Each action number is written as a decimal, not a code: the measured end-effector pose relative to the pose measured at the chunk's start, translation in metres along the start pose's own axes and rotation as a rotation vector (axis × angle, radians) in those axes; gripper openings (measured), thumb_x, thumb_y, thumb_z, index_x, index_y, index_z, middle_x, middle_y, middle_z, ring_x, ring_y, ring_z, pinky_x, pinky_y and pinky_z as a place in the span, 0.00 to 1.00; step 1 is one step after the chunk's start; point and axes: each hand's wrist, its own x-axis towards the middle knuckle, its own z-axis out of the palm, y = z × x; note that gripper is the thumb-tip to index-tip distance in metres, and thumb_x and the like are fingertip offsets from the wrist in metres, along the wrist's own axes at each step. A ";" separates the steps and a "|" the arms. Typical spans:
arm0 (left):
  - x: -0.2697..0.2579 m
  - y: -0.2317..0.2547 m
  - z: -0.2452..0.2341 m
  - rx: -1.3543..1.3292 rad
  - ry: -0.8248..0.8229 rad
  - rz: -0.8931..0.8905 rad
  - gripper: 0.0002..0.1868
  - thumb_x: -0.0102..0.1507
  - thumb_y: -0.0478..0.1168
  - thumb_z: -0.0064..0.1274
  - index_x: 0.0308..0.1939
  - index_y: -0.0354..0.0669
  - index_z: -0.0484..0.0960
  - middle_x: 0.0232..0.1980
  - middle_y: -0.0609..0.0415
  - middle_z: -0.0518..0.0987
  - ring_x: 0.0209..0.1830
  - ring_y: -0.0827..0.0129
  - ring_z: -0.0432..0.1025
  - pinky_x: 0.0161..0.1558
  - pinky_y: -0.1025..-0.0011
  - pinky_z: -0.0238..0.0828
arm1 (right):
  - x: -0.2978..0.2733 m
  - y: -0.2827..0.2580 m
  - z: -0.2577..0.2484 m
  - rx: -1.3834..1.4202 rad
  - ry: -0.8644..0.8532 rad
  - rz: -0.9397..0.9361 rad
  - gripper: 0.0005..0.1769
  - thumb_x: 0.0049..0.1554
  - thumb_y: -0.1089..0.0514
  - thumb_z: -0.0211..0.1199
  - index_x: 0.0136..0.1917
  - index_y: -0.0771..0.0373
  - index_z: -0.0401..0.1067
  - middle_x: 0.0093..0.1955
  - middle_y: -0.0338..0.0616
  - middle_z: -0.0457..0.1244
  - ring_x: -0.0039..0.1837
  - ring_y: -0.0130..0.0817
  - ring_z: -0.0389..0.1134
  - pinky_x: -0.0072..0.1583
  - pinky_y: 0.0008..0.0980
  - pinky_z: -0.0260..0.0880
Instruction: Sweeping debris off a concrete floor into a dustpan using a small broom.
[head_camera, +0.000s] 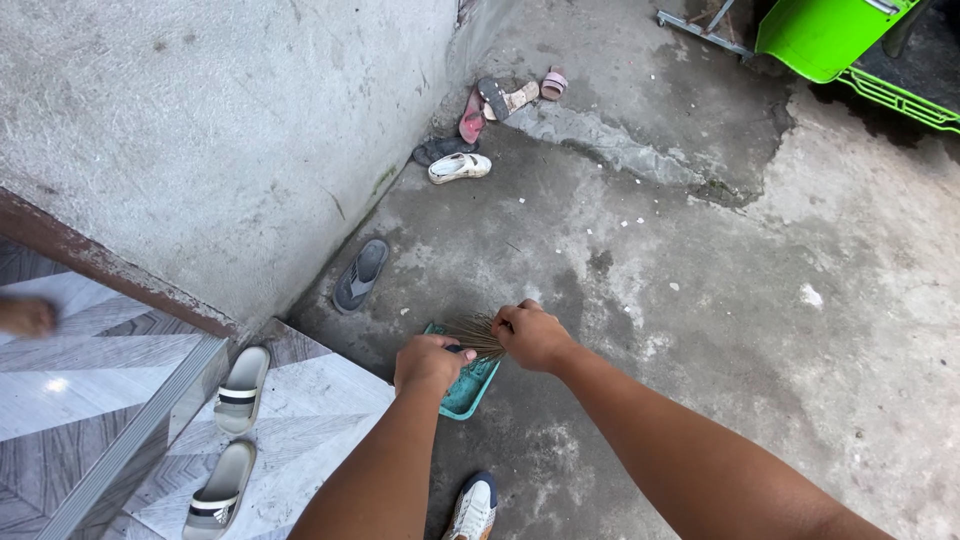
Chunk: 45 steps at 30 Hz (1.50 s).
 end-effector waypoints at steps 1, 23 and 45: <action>-0.001 0.000 -0.001 -0.001 0.001 0.001 0.25 0.56 0.56 0.67 0.57 0.62 0.86 0.57 0.56 0.84 0.52 0.64 0.81 0.50 0.63 0.81 | 0.001 0.001 0.000 -0.001 0.001 -0.001 0.17 0.63 0.47 0.50 0.61 0.45 0.73 0.64 0.48 0.59 0.64 0.47 0.66 0.68 0.45 0.65; -0.005 -0.005 -0.007 -0.056 0.004 -0.046 0.25 0.57 0.55 0.66 0.57 0.59 0.85 0.58 0.56 0.84 0.52 0.64 0.81 0.49 0.62 0.80 | 0.017 0.015 0.003 0.023 0.024 -0.010 0.16 0.62 0.48 0.49 0.59 0.45 0.74 0.63 0.47 0.59 0.61 0.46 0.68 0.66 0.43 0.67; 0.007 -0.013 -0.010 0.054 0.025 -0.032 0.26 0.60 0.58 0.63 0.61 0.65 0.82 0.62 0.57 0.82 0.58 0.62 0.78 0.54 0.60 0.78 | 0.029 0.027 0.013 0.075 0.073 0.009 0.16 0.60 0.48 0.52 0.58 0.46 0.75 0.63 0.47 0.61 0.63 0.47 0.67 0.67 0.42 0.67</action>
